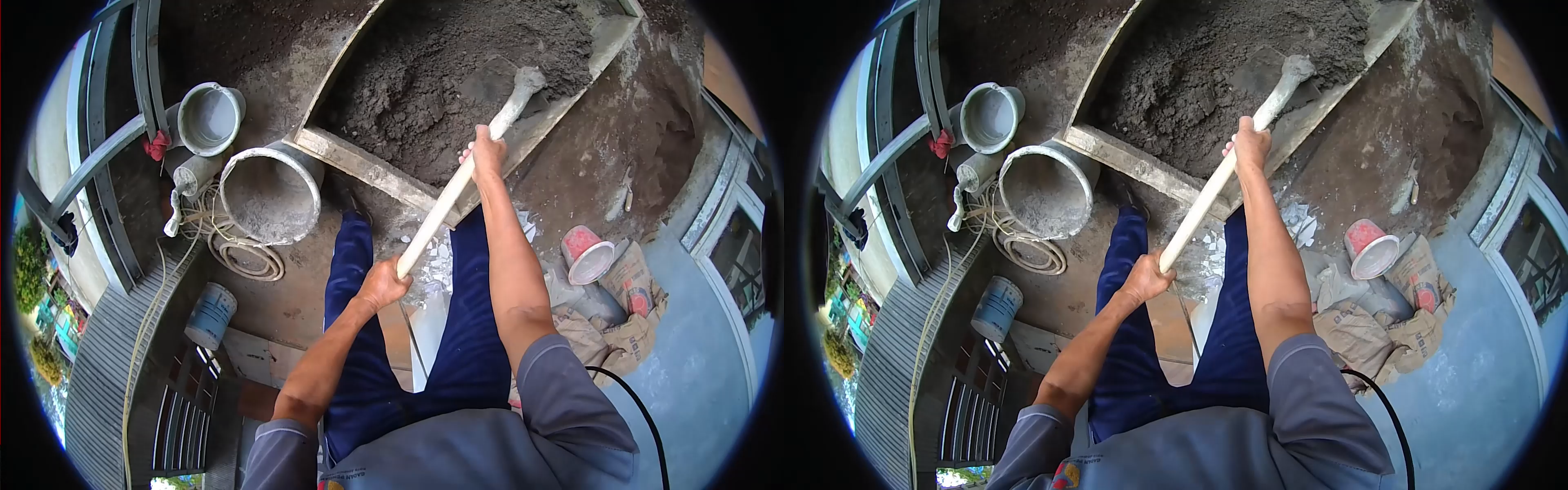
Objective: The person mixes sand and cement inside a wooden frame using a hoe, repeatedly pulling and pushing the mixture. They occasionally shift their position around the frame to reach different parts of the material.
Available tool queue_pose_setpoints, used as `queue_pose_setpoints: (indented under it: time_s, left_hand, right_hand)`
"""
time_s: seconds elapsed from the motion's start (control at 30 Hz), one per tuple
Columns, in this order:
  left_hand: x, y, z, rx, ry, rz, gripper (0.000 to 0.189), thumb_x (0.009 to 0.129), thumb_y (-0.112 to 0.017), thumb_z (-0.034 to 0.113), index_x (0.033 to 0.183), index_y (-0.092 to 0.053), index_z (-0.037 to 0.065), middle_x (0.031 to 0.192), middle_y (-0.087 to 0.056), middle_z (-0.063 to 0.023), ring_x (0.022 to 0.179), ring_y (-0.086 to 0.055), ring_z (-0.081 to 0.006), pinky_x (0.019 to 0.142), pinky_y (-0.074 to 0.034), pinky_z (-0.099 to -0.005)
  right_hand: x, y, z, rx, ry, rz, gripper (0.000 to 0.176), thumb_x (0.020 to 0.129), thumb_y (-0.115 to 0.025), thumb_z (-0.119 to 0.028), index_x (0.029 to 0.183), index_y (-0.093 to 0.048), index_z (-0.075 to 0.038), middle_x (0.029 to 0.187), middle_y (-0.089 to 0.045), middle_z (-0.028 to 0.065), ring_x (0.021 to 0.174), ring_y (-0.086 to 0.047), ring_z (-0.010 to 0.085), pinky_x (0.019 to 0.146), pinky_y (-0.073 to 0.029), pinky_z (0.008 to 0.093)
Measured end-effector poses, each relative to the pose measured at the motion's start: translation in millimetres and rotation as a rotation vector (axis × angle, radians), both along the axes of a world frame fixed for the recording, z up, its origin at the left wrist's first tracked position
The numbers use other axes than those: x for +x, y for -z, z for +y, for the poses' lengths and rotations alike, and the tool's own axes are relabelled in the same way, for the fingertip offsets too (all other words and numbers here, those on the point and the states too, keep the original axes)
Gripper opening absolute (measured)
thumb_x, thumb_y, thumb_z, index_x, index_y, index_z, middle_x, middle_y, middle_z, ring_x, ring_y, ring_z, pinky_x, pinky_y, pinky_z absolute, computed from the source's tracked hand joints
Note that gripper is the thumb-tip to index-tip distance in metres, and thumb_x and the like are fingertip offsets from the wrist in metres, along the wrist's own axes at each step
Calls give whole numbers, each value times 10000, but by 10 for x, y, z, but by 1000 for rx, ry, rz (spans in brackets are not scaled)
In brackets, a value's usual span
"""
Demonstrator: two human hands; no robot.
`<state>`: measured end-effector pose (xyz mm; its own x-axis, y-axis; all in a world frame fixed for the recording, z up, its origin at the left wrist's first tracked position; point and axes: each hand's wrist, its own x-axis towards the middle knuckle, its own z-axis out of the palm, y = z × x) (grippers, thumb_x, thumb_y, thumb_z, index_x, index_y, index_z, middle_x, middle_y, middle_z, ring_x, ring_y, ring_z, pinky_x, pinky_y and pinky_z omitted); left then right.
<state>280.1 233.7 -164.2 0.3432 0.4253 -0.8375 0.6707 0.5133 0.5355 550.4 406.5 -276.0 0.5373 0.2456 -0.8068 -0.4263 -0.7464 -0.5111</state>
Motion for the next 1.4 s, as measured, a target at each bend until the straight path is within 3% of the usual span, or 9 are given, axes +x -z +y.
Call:
queue_pose_setpoints:
  time_s: [0.27,0.47,0.67,0.83,0.9,1.03,1.13,1.2,1.4]
  left_hand:
    - [339,-1489,794,-60,186,232,346,836,-694,144,1073,-568,-74,825,-685,-359,844,-708,-523,819,-569,-566]
    - [710,-1927,1473,-36,284,276,345,866,-670,148,1089,-561,-92,780,-680,-346,815,-708,-520,805,-567,-574]
    - [75,-2808,1793,22,474,299,368,856,-704,200,1104,-550,-24,807,-703,-316,813,-721,-494,823,-578,-554]
    - [-2209,-1930,927,130,389,426,307,778,-717,154,1023,-580,29,897,-679,-263,903,-669,-478,790,-529,-535]
    - [-2339,-1567,692,86,284,334,301,778,-716,143,1018,-576,29,895,-676,-266,912,-667,-488,795,-531,-533]
    - [-1281,-1101,436,166,146,122,323,798,-710,165,1074,-593,44,920,-690,-264,927,-674,-487,797,-528,-546]
    - [-94,-1043,747,113,-47,-192,319,852,-768,202,1029,-586,8,780,-657,-207,719,-690,-383,692,-535,-466]
    - [488,-999,937,114,-143,-281,401,869,-791,242,1116,-625,-27,800,-664,-155,739,-667,-224,723,-538,-409]
    - [1074,-1034,1282,-142,-266,-42,403,924,-728,246,1120,-601,-83,766,-654,-158,724,-692,-226,693,-551,-407]
  right_hand:
    - [-203,450,-349,-210,54,419,284,933,-664,-242,989,-510,-10,722,-525,95,533,-547,246,482,-524,470]
    - [-81,587,-306,-149,219,720,279,929,-672,-228,868,-446,-77,659,-442,56,513,-481,244,517,-488,455]
    - [-550,-631,-74,-12,440,669,312,907,-712,-263,818,-449,-122,662,-456,27,544,-479,205,550,-490,403]
    - [-1806,-1289,-172,222,460,628,217,962,-657,-180,1001,-515,-21,751,-529,69,579,-560,234,598,-552,458]
    - [-1926,-1323,-161,241,312,556,200,963,-654,-154,989,-509,-18,747,-540,71,552,-564,226,565,-553,432]
    - [-999,-1602,312,363,184,295,237,959,-684,-175,929,-492,-40,690,-535,50,511,-539,165,467,-507,360]
    - [-55,-1583,947,352,32,159,241,954,-671,-168,998,-515,12,674,-507,45,479,-503,142,417,-464,329]
    - [401,-1273,1308,325,-93,157,354,926,-757,-250,994,-464,-63,675,-464,17,542,-483,135,476,-444,325]
    - [462,128,1334,85,-294,285,310,930,-714,-231,981,-524,8,724,-528,76,544,-560,191,483,-535,380]
